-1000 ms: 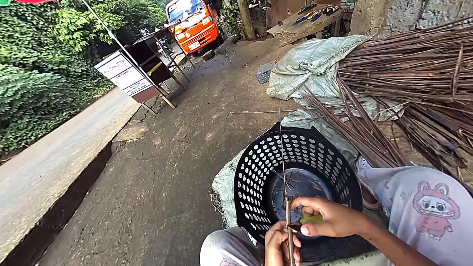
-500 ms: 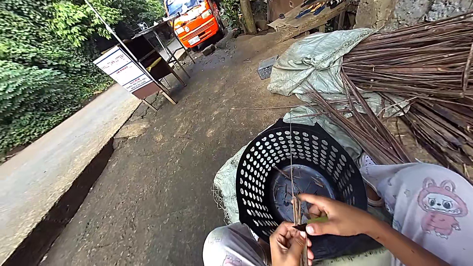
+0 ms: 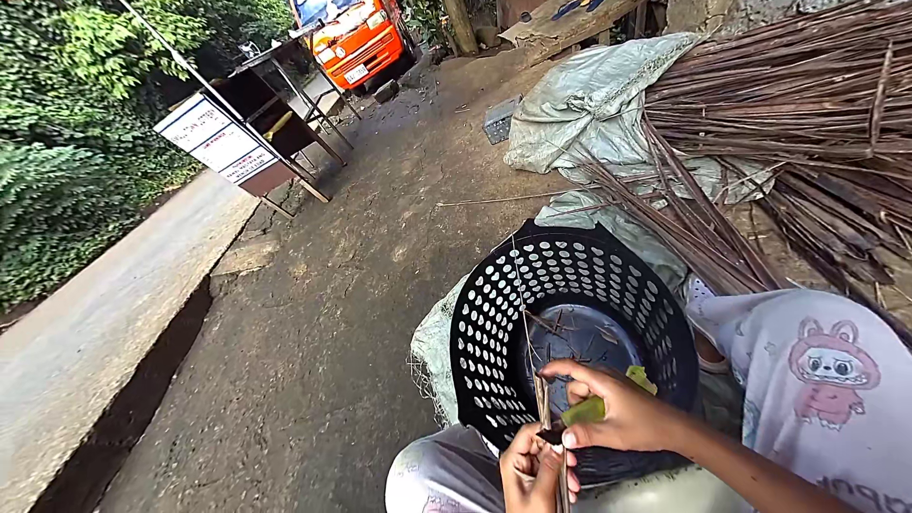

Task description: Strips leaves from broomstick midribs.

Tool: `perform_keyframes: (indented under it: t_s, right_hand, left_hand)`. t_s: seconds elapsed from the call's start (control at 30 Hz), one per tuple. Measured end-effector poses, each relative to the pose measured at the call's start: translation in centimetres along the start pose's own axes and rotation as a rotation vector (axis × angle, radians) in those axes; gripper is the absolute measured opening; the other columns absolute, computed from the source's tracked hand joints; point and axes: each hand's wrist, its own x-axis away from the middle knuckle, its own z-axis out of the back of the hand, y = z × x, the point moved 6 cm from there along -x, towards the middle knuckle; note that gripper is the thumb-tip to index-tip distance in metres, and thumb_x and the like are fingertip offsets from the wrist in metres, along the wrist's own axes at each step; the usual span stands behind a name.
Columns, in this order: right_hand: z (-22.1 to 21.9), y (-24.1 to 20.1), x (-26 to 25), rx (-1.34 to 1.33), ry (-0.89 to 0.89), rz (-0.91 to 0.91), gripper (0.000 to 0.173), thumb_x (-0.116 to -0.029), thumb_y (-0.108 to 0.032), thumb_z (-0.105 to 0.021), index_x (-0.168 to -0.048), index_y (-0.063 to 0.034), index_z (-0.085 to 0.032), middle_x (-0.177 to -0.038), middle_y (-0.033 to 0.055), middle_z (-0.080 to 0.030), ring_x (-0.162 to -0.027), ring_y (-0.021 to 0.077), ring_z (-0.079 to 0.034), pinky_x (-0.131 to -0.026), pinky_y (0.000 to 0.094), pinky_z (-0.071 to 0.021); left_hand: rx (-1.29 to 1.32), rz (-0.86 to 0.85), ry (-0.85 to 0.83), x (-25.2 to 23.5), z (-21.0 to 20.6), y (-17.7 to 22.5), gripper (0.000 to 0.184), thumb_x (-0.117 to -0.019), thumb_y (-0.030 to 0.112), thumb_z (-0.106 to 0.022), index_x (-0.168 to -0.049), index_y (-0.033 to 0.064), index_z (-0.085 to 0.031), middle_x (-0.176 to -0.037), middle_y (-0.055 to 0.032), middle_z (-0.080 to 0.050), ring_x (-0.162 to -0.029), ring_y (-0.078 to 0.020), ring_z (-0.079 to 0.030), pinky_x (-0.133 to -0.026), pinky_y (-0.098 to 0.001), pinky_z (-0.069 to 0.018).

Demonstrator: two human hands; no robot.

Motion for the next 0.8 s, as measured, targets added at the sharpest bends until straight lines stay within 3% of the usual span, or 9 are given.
perform_keyframes:
  t_s: [0.1,0.2,0.23,0.3,0.43,0.53,0.73,0.8]
  right_hand:
    - [0.1,-0.6,0.1,0.238,0.106,0.110,0.052,-0.0834,-0.029,-0.075,-0.121,0.0066,-0.068,-0.066,0.0136,-0.062,-0.054,0.0270,-0.056,-0.052,0.0439,-0.0440]
    - [0.5,-0.5,0.0,0.260,0.080,0.052,0.034,-0.0866,-0.024,-0.073,-0.103,0.0057,-0.074,-0.074,0.0198,-0.068,-0.064,0.0335,-0.065,-0.059,0.0510,-0.0489]
    - [0.5,-0.4,-0.1,0.233,0.031,0.011,0.031,-0.0886,-0.023,-0.071,-0.096,0.0064,-0.074,-0.076,0.0212,-0.069,-0.068,0.0343,-0.067,-0.062,0.0519,-0.0496]
    - [0.0,0.1,-0.1,0.131,-0.099,-0.108,0.031,-0.0954,-0.020,-0.064,-0.089,0.0100,-0.070,-0.072,0.0208,-0.063,-0.067,0.0295,-0.059,-0.063,0.0470,-0.0438]
    - [-0.3,0.0,0.3,-0.077,-0.202,-0.260,0.030,-0.1037,-0.010,-0.051,-0.097,0.0128,-0.068,-0.072,0.0087,-0.058,-0.062,0.0042,-0.042,-0.060,0.0220,-0.0354]
    - [-0.1,0.2,0.4,-0.091,-0.125,-0.235,0.028,-0.1018,-0.010,-0.052,-0.096,0.0125,-0.069,-0.071,0.0078,-0.058,-0.061,0.0023,-0.042,-0.059,0.0206,-0.0338]
    - [-0.8,0.1,0.0,0.080,-0.056,-0.193,0.033,-0.0979,-0.020,-0.058,-0.093,0.0100,-0.071,-0.072,0.0205,-0.063,-0.067,0.0286,-0.058,-0.065,0.0479,-0.0438]
    - [-0.8,0.3,0.0,0.095,-0.065,-0.191,0.034,-0.0973,-0.023,-0.058,-0.091,0.0090,-0.070,-0.070,0.0193,-0.061,-0.065,0.0291,-0.057,-0.063,0.0488,-0.0428]
  left_hand:
    - [-0.033,0.115,0.020,-0.1,0.1,-0.6,0.034,-0.1029,-0.007,-0.029,-0.093,0.0051,-0.059,-0.066,0.0109,-0.067,-0.053,0.0072,-0.059,-0.053,-0.0097,-0.0506]
    - [0.049,0.241,0.032,-0.1,-0.1,-1.0,0.043,-0.1084,0.004,-0.018,-0.089,0.0083,-0.056,-0.064,0.0083,-0.068,-0.050,0.0056,-0.059,-0.052,-0.0095,-0.0493]
    - [0.060,0.268,0.043,-0.2,0.0,-1.1,0.043,-0.1085,0.004,-0.018,-0.088,0.0081,-0.056,-0.063,0.0079,-0.068,-0.049,0.0052,-0.058,-0.050,-0.0095,-0.0487]
    - [0.053,0.285,0.051,-0.3,0.0,-1.1,0.040,-0.1079,0.002,-0.021,-0.089,0.0080,-0.055,-0.060,0.0092,-0.063,-0.045,0.0064,-0.054,-0.047,-0.0084,-0.0459]
    - [0.068,0.224,0.059,-0.5,0.0,-0.3,0.038,-0.1060,-0.002,-0.023,-0.090,0.0064,-0.057,-0.057,0.0121,-0.060,-0.042,0.0102,-0.049,-0.043,-0.0057,-0.0403]
    - [0.067,0.214,0.087,-0.8,-0.1,-0.1,0.039,-0.1048,-0.005,-0.023,-0.088,0.0057,-0.057,-0.055,0.0116,-0.059,-0.041,0.0102,-0.047,-0.042,-0.0057,-0.0387]
    - [-0.044,0.126,0.089,-1.0,0.0,0.4,0.035,-0.1032,-0.007,-0.027,-0.089,0.0039,-0.057,-0.055,0.0129,-0.057,-0.042,0.0115,-0.044,-0.043,-0.0055,-0.0367]
    - [-0.076,0.102,0.086,-1.1,-0.1,0.5,0.034,-0.1023,-0.008,-0.028,-0.089,0.0039,-0.057,-0.055,0.0133,-0.056,-0.042,0.0116,-0.044,-0.043,-0.0059,-0.0365]
